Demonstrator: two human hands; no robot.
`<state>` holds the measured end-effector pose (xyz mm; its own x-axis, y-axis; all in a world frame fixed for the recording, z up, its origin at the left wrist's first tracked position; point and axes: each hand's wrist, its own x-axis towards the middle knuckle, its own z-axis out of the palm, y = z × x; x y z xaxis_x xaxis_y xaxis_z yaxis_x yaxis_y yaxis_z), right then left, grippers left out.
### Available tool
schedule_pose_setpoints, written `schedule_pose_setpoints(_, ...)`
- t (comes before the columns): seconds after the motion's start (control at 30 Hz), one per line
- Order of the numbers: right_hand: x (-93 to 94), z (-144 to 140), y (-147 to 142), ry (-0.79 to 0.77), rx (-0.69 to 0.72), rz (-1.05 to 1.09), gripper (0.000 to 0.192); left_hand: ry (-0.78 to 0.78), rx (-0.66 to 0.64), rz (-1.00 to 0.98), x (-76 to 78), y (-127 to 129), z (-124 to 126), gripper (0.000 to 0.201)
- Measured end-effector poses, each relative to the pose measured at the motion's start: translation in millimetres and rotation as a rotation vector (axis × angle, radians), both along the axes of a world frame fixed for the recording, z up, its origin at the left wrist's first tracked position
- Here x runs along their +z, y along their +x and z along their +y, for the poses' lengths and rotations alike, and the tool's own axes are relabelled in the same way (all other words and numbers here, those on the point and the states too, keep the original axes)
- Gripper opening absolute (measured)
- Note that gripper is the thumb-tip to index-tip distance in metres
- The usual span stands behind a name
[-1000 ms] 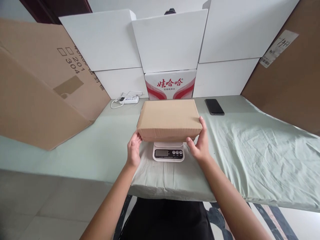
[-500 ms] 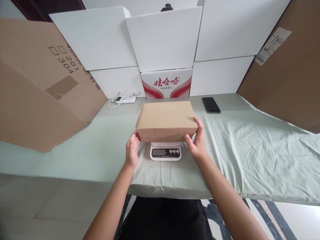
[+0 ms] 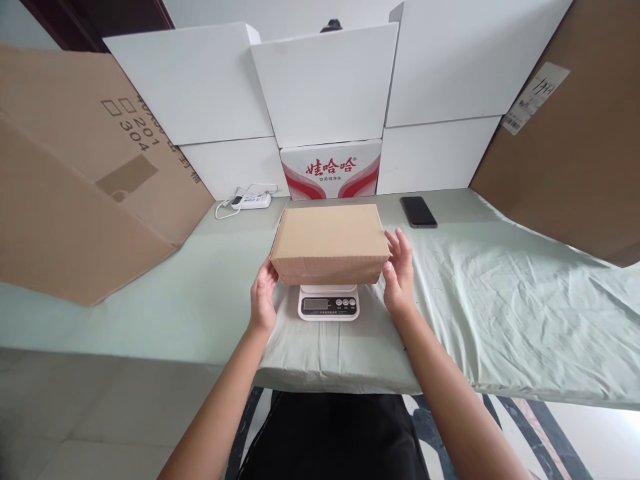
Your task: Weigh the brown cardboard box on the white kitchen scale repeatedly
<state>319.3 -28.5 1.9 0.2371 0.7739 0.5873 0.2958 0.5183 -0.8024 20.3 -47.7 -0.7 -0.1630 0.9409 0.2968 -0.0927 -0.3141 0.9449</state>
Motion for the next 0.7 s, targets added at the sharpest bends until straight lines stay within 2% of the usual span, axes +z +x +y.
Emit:
schedule_pose_setpoints(0.13, 2.7, -1.3, -2.4, 0.049, 0.013, -0.075, 0.078, -0.023, -0.068, 0.028, 4.8, 2.9, -2.1, 0.087)
schedule_pose_setpoints(0.33, 4.5, -2.6, 0.3, 0.057, -0.033, -0.158, 0.076, -0.030, -0.090, 0.000, 10.8, 2.8, -5.2, 0.083)
schedule_pose_setpoints(0.47, 25.9, -6.7, 5.4, 0.015, -0.027, -0.223, 0.075, -0.063, -0.075, 0.036, 26.7, -3.4, -5.1, 0.073)
schedule_pose_setpoints(0.57, 51.0, 2.1, 6.4, 0.000, -0.017, -0.239, 0.073, -0.048, -0.062, 0.037, 44.4, -7.9, 14.0, 0.067)
schedule_pose_setpoints(0.63, 62.7, 19.7, 3.4, 0.015, -0.021, -0.213, 0.074, -0.012, -0.064, 0.018, 52.6, -6.8, 40.1, 0.066)
schedule_pose_setpoints(0.7, 65.3, 45.1, -3.1, 0.034, -0.026, -0.166, 0.080, 0.014, -0.061, -0.002, 53.9, -1.1, 72.5, 0.068)
